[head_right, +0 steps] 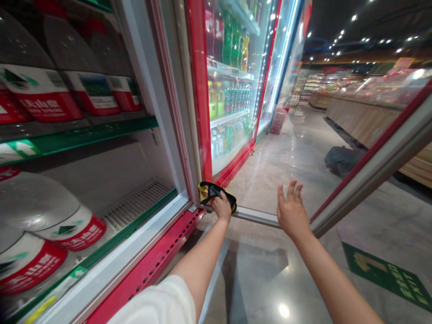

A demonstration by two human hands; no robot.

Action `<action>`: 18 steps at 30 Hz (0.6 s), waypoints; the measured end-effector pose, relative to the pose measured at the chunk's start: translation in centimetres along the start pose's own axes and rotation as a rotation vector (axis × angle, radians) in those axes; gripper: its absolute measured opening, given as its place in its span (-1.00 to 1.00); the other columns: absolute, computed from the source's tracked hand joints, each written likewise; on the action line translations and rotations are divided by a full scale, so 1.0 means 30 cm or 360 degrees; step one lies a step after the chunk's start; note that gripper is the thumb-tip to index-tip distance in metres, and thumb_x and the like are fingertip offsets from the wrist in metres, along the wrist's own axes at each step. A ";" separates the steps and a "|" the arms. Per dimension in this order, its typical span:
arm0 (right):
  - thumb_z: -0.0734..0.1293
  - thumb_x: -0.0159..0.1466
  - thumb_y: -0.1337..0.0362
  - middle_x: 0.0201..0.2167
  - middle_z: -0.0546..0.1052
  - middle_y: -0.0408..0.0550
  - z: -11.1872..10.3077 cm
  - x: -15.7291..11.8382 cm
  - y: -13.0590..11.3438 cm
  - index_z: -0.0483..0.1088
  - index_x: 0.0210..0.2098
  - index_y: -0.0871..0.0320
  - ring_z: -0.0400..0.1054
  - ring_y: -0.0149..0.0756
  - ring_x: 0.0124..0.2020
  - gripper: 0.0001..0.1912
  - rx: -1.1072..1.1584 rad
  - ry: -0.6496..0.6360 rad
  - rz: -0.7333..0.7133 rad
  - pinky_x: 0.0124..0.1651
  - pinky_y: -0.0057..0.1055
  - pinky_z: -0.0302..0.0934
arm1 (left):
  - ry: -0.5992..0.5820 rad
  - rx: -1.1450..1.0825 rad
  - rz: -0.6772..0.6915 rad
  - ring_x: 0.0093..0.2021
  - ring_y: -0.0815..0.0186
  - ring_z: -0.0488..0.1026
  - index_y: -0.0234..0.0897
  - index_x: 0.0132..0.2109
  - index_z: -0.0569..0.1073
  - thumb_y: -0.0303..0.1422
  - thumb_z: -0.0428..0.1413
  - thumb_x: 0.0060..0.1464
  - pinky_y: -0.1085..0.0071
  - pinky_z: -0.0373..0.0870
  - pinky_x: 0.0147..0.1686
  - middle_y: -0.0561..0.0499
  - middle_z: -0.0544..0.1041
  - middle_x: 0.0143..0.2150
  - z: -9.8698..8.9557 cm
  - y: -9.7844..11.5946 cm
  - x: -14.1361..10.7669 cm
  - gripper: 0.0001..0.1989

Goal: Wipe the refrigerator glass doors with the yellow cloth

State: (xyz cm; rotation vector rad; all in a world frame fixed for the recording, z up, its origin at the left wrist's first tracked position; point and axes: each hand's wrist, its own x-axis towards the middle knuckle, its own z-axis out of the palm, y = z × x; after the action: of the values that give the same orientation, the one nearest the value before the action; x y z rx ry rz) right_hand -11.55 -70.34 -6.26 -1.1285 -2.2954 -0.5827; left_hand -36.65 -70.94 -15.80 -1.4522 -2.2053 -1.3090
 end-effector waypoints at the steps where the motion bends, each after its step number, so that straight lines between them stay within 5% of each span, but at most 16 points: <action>1: 0.36 0.26 0.51 0.38 -0.79 0.25 0.000 -0.002 0.002 -0.81 0.41 -0.05 -0.34 0.65 0.43 0.27 -0.0001 -0.0008 0.0003 0.20 0.37 0.29 | 0.0051 -0.0024 -0.0103 0.30 -0.04 0.43 -0.62 0.42 0.13 -0.37 -0.25 0.40 -0.11 0.26 0.32 -0.54 0.39 0.30 0.014 0.003 -0.007 -0.43; 5: 0.33 0.27 0.51 0.41 -0.74 0.24 -0.001 -0.010 0.014 -0.82 0.39 -0.11 -0.28 0.61 0.44 0.25 -0.0006 -0.0050 0.0032 0.16 0.35 0.33 | 0.0276 -0.0122 -0.0499 0.09 -0.07 0.59 -0.73 0.32 0.25 -0.44 -0.38 0.39 -0.15 0.42 0.15 -0.60 0.53 0.09 0.043 0.036 0.023 -0.42; 9: 0.31 0.29 0.51 0.46 -0.63 0.26 -0.001 -0.013 0.034 -0.81 0.40 -0.18 -0.11 0.55 0.43 0.23 -0.0037 -0.0102 0.0057 0.11 0.30 0.39 | 0.0387 -0.0192 -0.0591 0.25 -0.09 0.47 -0.72 0.38 0.16 -0.43 -0.34 0.39 -0.17 0.33 0.22 -0.64 0.43 0.22 0.005 0.077 0.087 -0.43; 13: 0.30 0.30 0.50 0.49 -0.52 0.28 0.005 -0.007 0.047 -0.81 0.40 -0.18 0.00 0.48 0.42 0.21 -0.0064 -0.0131 0.0078 0.08 0.26 0.42 | 0.0372 -0.0093 -0.0282 0.52 -0.01 0.01 -0.43 0.49 0.05 -0.33 -0.10 0.37 -0.06 0.08 0.42 -0.40 0.11 0.50 -0.080 0.169 0.155 -0.38; 16: 0.29 0.32 0.46 0.50 -0.42 0.32 0.009 0.004 0.050 -0.74 0.44 -0.13 0.03 0.43 0.43 0.16 -0.0080 -0.0163 0.0110 0.08 0.25 0.41 | 0.0238 0.0187 0.0078 0.56 -0.03 -0.22 -0.26 0.52 -0.01 -0.33 0.04 0.30 -0.08 0.13 0.40 -0.24 -0.09 0.57 -0.147 0.203 0.206 -0.27; 18: 0.28 0.33 0.44 0.51 -0.31 0.37 0.008 0.012 0.054 -0.63 0.48 -0.08 0.04 0.41 0.43 0.09 -0.0095 -0.0207 0.0124 0.09 0.26 0.40 | 0.0122 0.0337 0.0235 0.56 -0.05 -0.22 -0.19 0.52 0.02 -0.34 0.10 0.25 -0.10 0.21 0.36 -0.20 -0.13 0.57 -0.187 0.162 0.230 -0.23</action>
State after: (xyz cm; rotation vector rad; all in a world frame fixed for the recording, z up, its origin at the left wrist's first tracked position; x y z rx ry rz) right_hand -10.50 -69.07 -6.00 -1.3133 -2.3446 -0.5666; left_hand -37.74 -70.10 -5.75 -1.4288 -2.0720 -1.0325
